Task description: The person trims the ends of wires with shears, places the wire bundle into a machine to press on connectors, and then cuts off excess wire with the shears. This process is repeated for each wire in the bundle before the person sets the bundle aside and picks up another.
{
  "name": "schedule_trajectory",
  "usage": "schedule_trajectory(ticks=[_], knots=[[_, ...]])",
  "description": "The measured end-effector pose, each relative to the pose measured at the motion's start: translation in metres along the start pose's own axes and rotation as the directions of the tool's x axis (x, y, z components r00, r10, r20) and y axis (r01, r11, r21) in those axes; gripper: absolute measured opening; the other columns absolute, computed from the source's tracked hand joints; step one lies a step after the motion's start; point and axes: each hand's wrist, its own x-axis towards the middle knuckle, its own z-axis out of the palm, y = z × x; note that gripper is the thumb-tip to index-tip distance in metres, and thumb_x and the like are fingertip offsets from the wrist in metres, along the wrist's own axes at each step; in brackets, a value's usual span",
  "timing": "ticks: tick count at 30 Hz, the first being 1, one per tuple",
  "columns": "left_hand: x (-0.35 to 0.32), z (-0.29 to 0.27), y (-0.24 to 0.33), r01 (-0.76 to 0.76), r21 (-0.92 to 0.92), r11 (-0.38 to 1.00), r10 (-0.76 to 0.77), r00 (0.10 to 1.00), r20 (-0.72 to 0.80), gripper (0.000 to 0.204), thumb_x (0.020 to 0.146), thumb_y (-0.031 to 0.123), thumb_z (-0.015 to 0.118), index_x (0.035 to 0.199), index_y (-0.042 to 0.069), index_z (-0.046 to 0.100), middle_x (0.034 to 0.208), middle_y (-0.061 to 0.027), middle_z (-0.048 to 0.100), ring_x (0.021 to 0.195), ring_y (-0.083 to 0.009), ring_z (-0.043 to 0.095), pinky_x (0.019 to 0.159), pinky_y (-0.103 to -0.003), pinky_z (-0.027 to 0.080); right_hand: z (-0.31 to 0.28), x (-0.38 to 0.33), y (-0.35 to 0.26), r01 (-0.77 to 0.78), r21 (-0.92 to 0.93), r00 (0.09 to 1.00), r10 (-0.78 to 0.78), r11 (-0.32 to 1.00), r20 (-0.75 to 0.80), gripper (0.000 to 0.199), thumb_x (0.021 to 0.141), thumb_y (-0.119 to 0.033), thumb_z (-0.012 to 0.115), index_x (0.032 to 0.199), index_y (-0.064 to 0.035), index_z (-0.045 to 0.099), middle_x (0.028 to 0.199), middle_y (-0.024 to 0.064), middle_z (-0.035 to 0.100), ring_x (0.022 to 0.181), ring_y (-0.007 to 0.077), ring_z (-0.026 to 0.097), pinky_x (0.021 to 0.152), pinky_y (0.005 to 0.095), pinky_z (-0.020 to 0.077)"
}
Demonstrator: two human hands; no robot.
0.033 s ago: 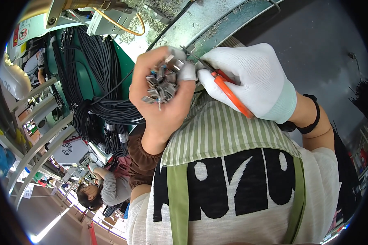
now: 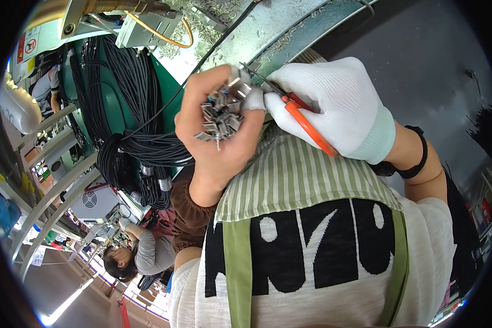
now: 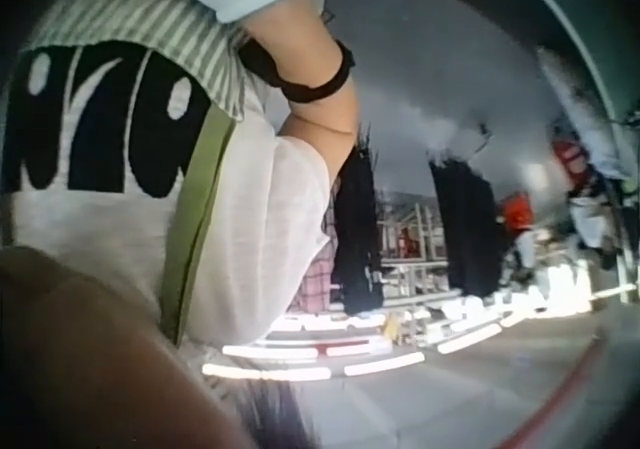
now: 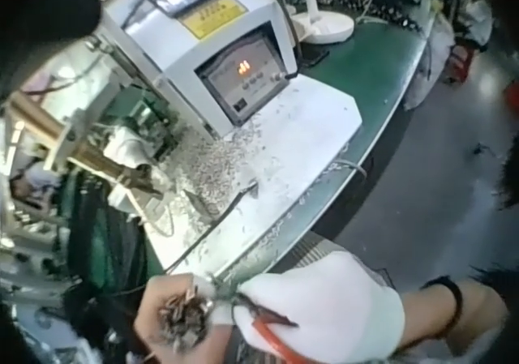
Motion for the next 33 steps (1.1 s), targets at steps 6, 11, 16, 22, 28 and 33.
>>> schedule_trajectory(ticks=[6,11,16,22,28,33], knots=[[-0.001,-0.002,0.003,0.378,-0.253,0.891,-0.386,0.922,0.018,0.02,0.077,-0.002,0.067,0.094,0.0,0.057,0.078,0.0023,0.056,0.068,-0.0029,0.049,0.062,-0.017,0.04,0.0,-0.001,0.001,-0.017,0.009,0.999,0.017,1.0,0.05,0.014,0.078,-0.015,0.07,0.082,-0.0029,0.063,0.057,0.0102,0.052,0.047,0.0248,0.052,0.046,0.0312,0.0409],[-0.004,0.003,-0.004,0.239,0.0,0.971,-0.239,0.971,0.017,0.017,0.078,0.0,0.069,0.091,0.0,0.057,0.077,0.0018,0.056,0.065,-0.0026,0.047,0.058,-0.018,0.038,0.004,-0.004,0.005,0.007,-0.218,1.0,-0.01,0.976,-0.015,0.016,0.081,-0.017,0.067,0.078,-0.0025,0.062,0.056,0.0096,0.05,0.047,0.0217,0.051,0.047,0.0303,0.0396],[0.004,-0.014,-0.014,0.537,-0.282,0.795,-0.471,0.839,0.272,0.011,0.083,0.003,0.066,0.089,0.001,0.057,0.075,-0.0003,0.056,0.061,-0.0055,0.047,0.055,-0.02,0.038,-0.005,0.014,0.009,-0.204,0.013,0.912,0.185,0.979,0.365,0.019,0.085,-0.019,0.063,0.077,-0.0018,0.062,0.054,0.006,0.048,0.047,0.0135,0.049,0.047,0.0273,0.0375],[0.014,-0.032,-0.044,0.743,-0.624,0.24,-0.573,0.628,0.527,0.011,0.086,0.007,0.063,0.091,0.001,0.057,0.075,-0.0031,0.055,0.059,-0.0095,0.046,0.052,-0.022,0.037,0.008,0.018,0.03,-0.128,0.198,0.977,0.09,0.972,0.192,0.023,0.088,-0.021,0.059,0.078,-0.0007,0.061,0.053,0.001,0.05,0.046,0.007,0.048,0.044,0.0241,0.0362],[0.045,-0.035,-0.059,0.603,-0.72,0.345,-0.592,0.734,0.332,0.016,0.085,0.01,0.066,0.093,0.0,0.057,0.08,-0.0053,0.055,0.065,-0.0106,0.047,0.053,-0.023,0.039,-0.025,0.073,0.022,-0.634,0.188,0.733,0.506,0.75,0.454,0.026,0.086,-0.03,0.064,0.077,-0.0057,0.06,0.071,0.006,0.065,0.065,0.0185,0.064,0.056,0.034,0.0457],[0.064,-0.029,-0.069,0.595,-0.655,0.466,-0.571,0.768,0.29,0.021,0.082,0.014,0.07,0.09,0.0,0.058,0.079,-0.0053,0.055,0.066,-0.0117,0.048,0.053,-0.024,0.04,0.002,0.099,0.064,0.184,-0.023,0.981,-0.182,0.983,0.067,0.026,0.087,-0.026,0.061,0.074,-0.0034,0.059,0.058,0.0092,0.059,0.049,0.0214,0.059,0.048,0.0352,0.0436]])
